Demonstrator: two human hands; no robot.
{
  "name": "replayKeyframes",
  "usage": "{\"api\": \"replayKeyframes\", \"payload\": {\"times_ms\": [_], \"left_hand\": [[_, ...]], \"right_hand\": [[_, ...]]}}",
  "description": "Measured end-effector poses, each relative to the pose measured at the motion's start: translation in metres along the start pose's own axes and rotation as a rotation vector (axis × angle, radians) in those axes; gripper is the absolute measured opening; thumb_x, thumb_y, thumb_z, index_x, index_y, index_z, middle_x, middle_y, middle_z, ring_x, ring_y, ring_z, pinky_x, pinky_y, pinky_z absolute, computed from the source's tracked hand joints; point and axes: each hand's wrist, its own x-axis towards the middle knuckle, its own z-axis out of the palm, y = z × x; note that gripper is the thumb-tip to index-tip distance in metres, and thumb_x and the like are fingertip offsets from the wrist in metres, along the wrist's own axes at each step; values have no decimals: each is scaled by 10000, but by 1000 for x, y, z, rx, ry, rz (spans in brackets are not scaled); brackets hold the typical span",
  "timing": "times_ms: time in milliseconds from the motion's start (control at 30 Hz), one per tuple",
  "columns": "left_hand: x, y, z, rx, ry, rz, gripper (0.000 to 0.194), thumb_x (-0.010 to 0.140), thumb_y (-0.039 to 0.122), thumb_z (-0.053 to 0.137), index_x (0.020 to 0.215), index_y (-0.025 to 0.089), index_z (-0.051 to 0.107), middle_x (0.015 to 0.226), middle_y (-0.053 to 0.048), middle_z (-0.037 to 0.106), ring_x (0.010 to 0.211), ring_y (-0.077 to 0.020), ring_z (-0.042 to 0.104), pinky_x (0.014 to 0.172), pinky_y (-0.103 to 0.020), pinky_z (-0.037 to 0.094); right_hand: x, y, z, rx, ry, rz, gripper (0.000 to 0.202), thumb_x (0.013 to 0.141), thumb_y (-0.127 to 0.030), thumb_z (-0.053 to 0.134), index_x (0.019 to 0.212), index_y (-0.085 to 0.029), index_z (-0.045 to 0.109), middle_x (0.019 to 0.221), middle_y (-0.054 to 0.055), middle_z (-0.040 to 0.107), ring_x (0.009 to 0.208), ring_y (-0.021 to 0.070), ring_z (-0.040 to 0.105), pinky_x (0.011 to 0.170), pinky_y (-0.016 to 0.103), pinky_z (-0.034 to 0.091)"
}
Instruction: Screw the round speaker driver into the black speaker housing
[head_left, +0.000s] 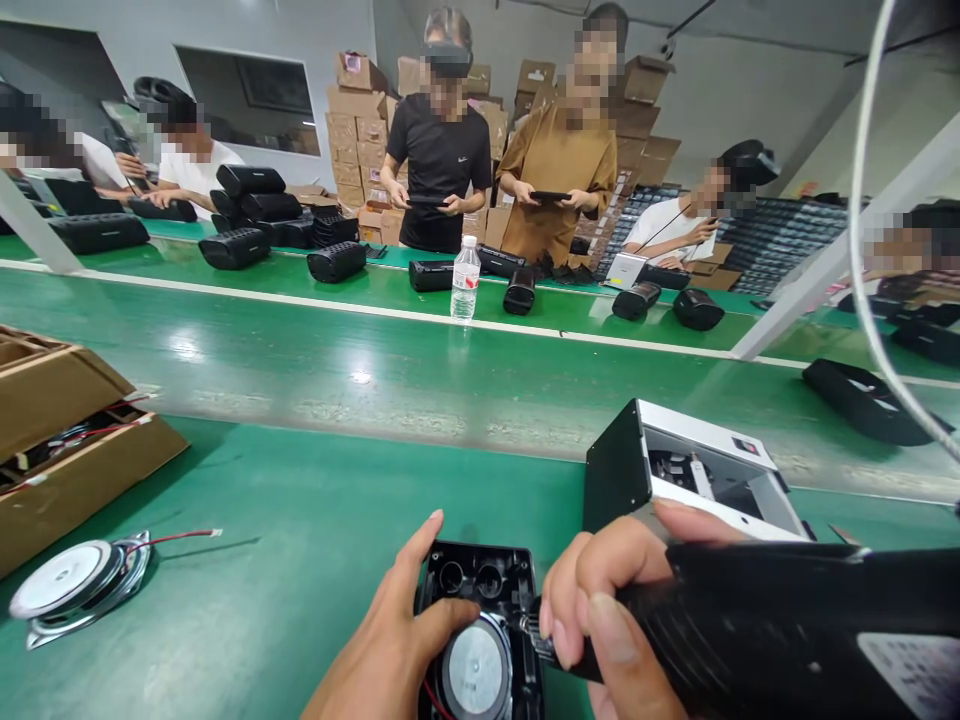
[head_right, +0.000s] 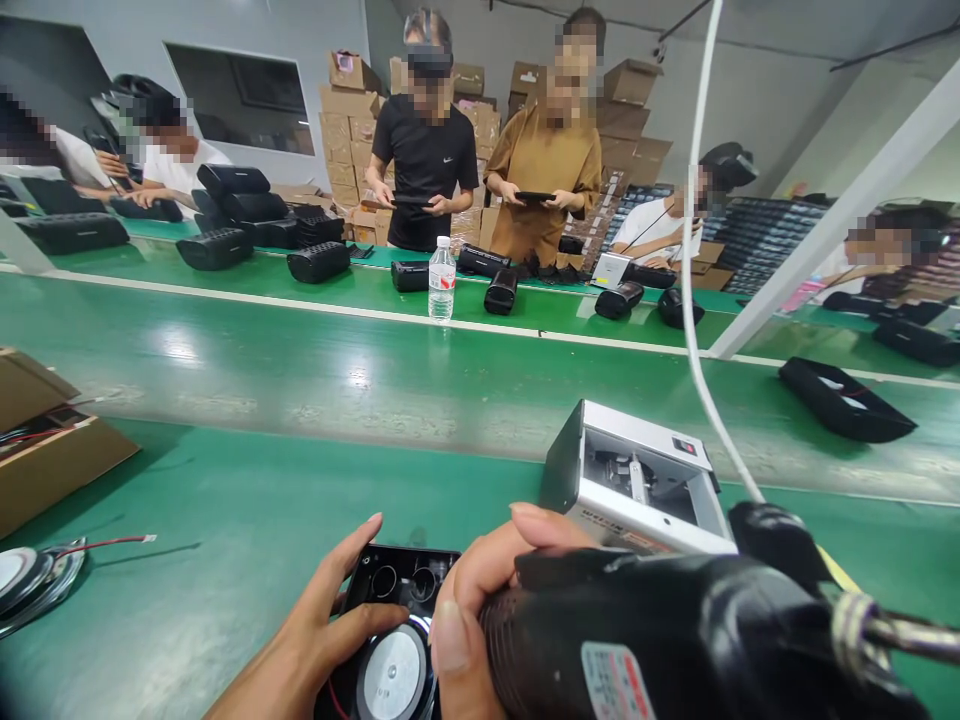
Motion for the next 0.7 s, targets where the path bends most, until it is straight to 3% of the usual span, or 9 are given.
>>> {"api": "replayKeyframes", "payload": {"times_ms": [133, 233, 367, 533, 600, 700], "left_hand": [[-8, 0, -2, 29, -1, 163, 261, 894, 347, 797, 1151, 380, 827, 1690, -5, 482, 1335, -365, 687, 994, -493, 668], [-10, 2, -4, 82, -5, 183, 237, 853, 302, 825, 1085, 347, 836, 1770, -10, 346, 1344, -368, 676, 997, -479, 663], [-8, -1, -6, 142, -59, 244, 332, 796, 237, 827, 1115, 327, 821, 1785, -70, 303, 1413, -390, 620, 1042, -517, 627], [-7, -14, -3, 114, -132, 228, 582, 612, 195, 896, 1174, 320, 808, 1836, -59, 118, 1513, -445, 504, 1097, -548, 589], [-7, -15, -1, 106, -133, 229, 586, 612, 191, 889, 1181, 308, 811, 1838, -76, 88, 1510, -452, 506, 1101, -552, 584], [-7, -11, -1, 121, -109, 259, 494, 686, 230, 869, 1167, 326, 818, 1830, -62, 155, 1500, -427, 527, 1060, -526, 613]], "right_hand": [[-1, 4, -1, -12, 20, 18, 400, 1034, -302, 699, 1394, -333, 525, 736, -58, 533, 556, 154, 489, 544, 353, 412], [-1, 6, 0, -4, 35, 31, 391, 1027, -292, 710, 1376, -321, 534, 750, -55, 559, 564, 151, 508, 560, 360, 423], [-2, 6, 3, 17, 30, 46, 380, 1030, -255, 694, 1369, -325, 534, 769, -55, 577, 605, 154, 510, 577, 358, 399], [0, 11, -4, -12, -22, 46, 380, 1044, -256, 669, 1385, -319, 514, 768, -61, 580, 597, 147, 504, 589, 349, 407], [3, 17, -11, -37, -96, -6, 387, 1055, -233, 653, 1405, -312, 509, 782, -49, 596, 616, 148, 526, 590, 336, 439], [11, 29, -23, -45, -275, -81, 398, 1056, -193, 627, 1414, -316, 506, 806, -30, 599, 638, 150, 562, 578, 311, 488]]}}
